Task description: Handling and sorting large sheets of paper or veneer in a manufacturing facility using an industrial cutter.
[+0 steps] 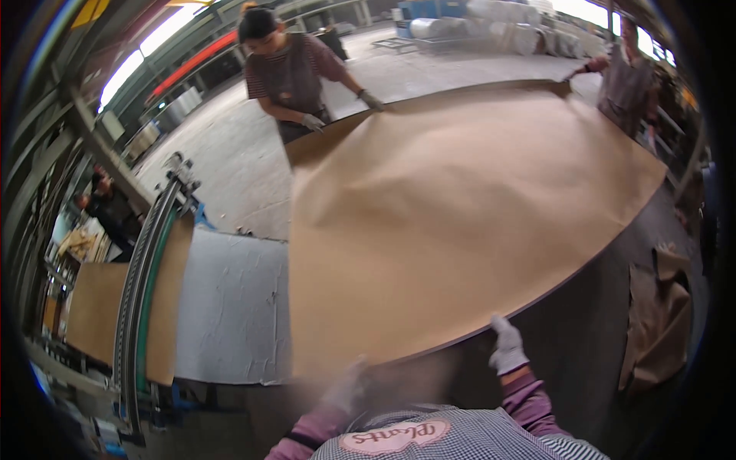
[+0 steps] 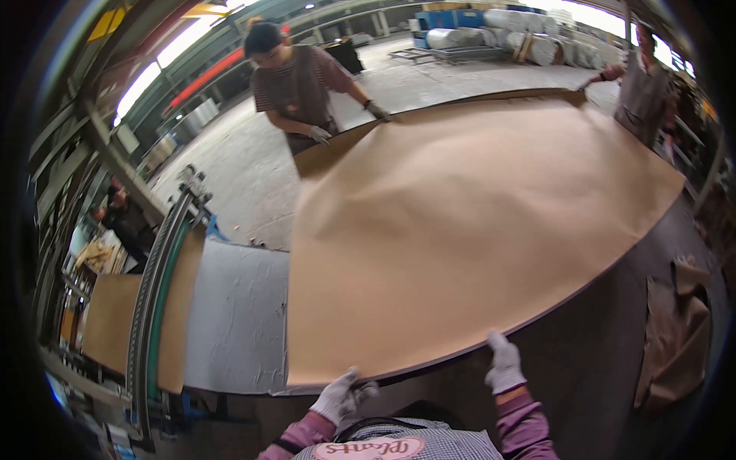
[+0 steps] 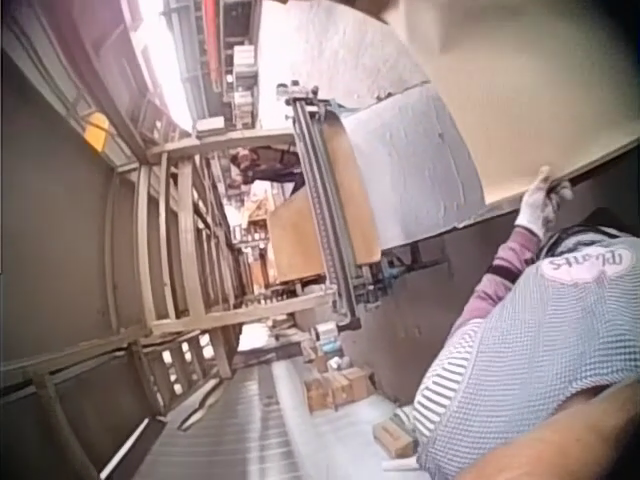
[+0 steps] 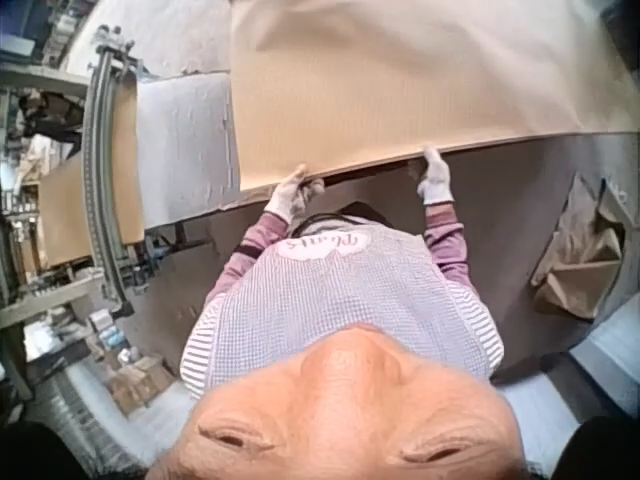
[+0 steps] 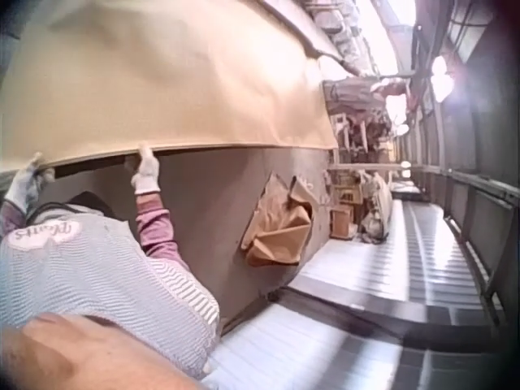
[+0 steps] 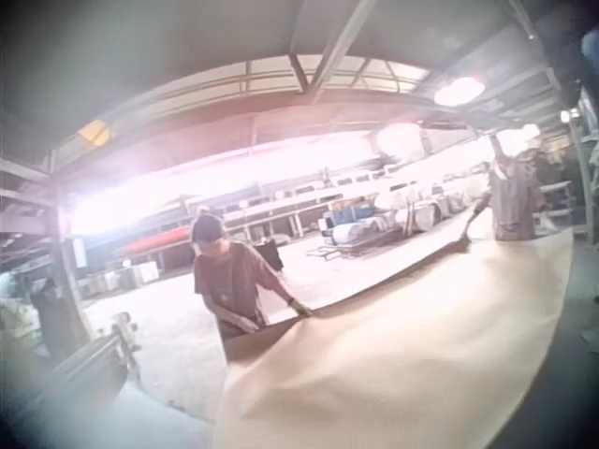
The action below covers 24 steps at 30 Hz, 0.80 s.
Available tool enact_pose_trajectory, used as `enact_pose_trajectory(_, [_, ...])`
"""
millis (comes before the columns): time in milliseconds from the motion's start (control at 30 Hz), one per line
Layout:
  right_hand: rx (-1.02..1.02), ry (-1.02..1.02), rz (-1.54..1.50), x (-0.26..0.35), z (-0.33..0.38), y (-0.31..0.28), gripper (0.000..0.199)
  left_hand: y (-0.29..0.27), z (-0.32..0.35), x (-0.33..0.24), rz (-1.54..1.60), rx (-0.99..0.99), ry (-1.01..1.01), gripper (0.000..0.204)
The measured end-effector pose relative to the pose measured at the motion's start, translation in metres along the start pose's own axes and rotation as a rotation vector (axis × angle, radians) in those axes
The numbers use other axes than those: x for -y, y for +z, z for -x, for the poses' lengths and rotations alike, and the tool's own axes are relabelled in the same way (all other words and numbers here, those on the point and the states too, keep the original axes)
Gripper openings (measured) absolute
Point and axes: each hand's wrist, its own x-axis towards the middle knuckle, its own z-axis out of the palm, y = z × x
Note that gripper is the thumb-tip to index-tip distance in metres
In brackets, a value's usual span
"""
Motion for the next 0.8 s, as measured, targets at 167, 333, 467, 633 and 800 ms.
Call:
enact_pose_trajectory(167, [0.086, -0.035, 0.176, 0.001, -0.040, 0.026, 0.016, 0.063, -0.013, -0.023, 0.010, -0.168, 0.105, 0.027])
enact_pose_trajectory(333, [-0.038, -0.101, 0.444, -0.007, -0.049, 0.002, 0.023, 0.050, -0.023, -0.011, -0.149, -0.254, -0.096, 0.022])
enact_pose_trajectory(467, [-0.134, -0.144, 0.615, -0.019, -0.052, -0.001, 0.039, 0.014, -0.042, 0.005, -0.215, -0.140, -0.180, 0.028])
enact_pose_trajectory(633, [-0.245, -0.085, 0.517, -0.023, -0.042, -0.009, 0.061, -0.011, -0.009, -0.033, -0.333, -0.127, -0.202, 0.046])
enact_pose_trajectory(800, [-0.298, 0.274, 0.771, -0.095, -0.072, -0.139, 0.038, -0.229, 0.050, -0.047, -0.028, -0.425, 0.086, 0.042])
